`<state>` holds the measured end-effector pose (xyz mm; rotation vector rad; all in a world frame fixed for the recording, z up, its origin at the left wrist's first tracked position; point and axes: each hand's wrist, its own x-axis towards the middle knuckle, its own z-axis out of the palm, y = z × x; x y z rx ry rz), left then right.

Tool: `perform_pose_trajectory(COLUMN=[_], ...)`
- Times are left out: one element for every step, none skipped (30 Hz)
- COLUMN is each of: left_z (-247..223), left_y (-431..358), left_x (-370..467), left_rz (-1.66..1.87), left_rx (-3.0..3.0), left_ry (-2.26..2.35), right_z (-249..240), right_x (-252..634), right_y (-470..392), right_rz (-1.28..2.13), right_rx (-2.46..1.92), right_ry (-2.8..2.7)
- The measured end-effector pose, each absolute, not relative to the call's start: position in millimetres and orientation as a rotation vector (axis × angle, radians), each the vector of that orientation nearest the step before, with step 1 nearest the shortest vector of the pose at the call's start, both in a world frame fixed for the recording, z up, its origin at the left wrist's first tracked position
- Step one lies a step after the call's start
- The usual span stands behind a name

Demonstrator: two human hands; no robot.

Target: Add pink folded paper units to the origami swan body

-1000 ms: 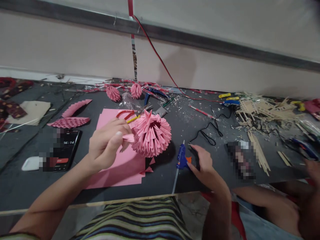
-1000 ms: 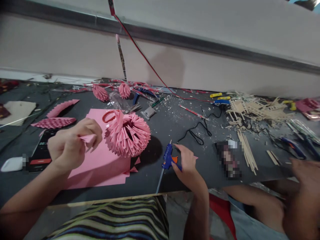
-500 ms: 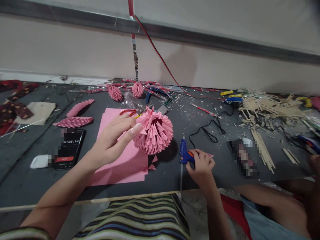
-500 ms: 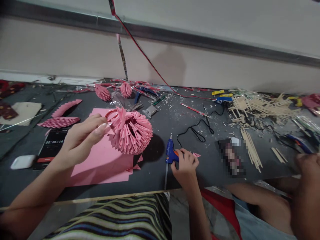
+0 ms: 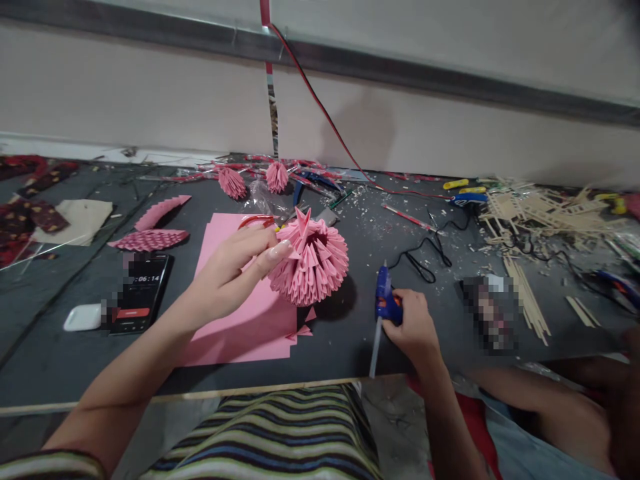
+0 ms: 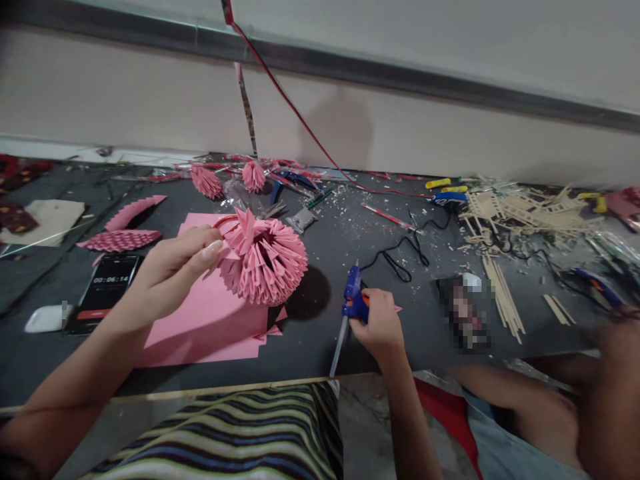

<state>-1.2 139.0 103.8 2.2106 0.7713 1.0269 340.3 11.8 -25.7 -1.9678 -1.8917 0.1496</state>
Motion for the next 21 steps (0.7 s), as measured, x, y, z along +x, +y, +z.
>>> perform_pose_trajectory(left_z=[104,104,104,103,103,103,102,102,102,101,101,101,102,103,104,106,108,111,113,115,118], left_y=[139,139,139,139,139,139,140,140,140,140,140,139,137,136,134,132,131,130,130,130,131], left_x=[-2,-2,-3,-4,-5,-6,-7,-8,-8,-9,-9,-9,-9,-9,-9,-8,-7,-6,-4,-3,-1], left_rz=[1.021,1.02,1.027,1.034,1.041,1.048,1.057,1.071,1.094,1.129,1.172,1.221,1.267,1.305,1.346,1.383,1.417,1.443,1.458,1.459,1.441], left_rx=[2.178,2.153,2.136,2.126,2.122,2.125,2.137,2.159,2.179,2.196,2.201,2.192,2.172,2.15,2.128,2.104,2.072,2.037,2.0,1.961,1.927], left_ry=[0.786,0.798,0.805,0.805,0.805,0.802,0.795,0.778,0.761,0.744,0.739,0.747,0.766,0.791,0.81,0.818,0.822,0.817,0.81,0.8,0.783], right_z=[-21,-16,-11,-6,-1,3,8,11,15,18,21,24,27,29,31,33,36,38,41,45,49], right_x=[339,336,333,330,327,324,321,317,314,311,307,304,302,300,298,297,295,294,293,291,290], right_y=[11,11,12,12,13,13,14,14,15,15,14,14,14,15,16,17,19,21,24,26,29], right_rz=[0.149,0.16,0.183,0.209,0.242,0.271,0.3,0.327,0.352,0.375,0.399,0.417,0.438,0.466,0.503,0.548,0.594,0.634,0.666,0.687,0.697], right_rx=[-1.962,-1.958,-1.961,-1.964,-1.958,-1.94,-1.914,-1.884,-1.851,-1.818,-1.785,-1.75,-1.713,-1.675,-1.637,-1.598,-1.558,-1.519,-1.481,-1.447,-1.418], right_ry=[-1.784,-1.67,-1.558,-1.467,-1.416,-1.386,-1.37,-1.351,-1.326,-1.297,-1.27,-1.244,-1.224,-1.205,-1.186,-1.172,-1.162,-1.154,-1.15,-1.15,-1.153])
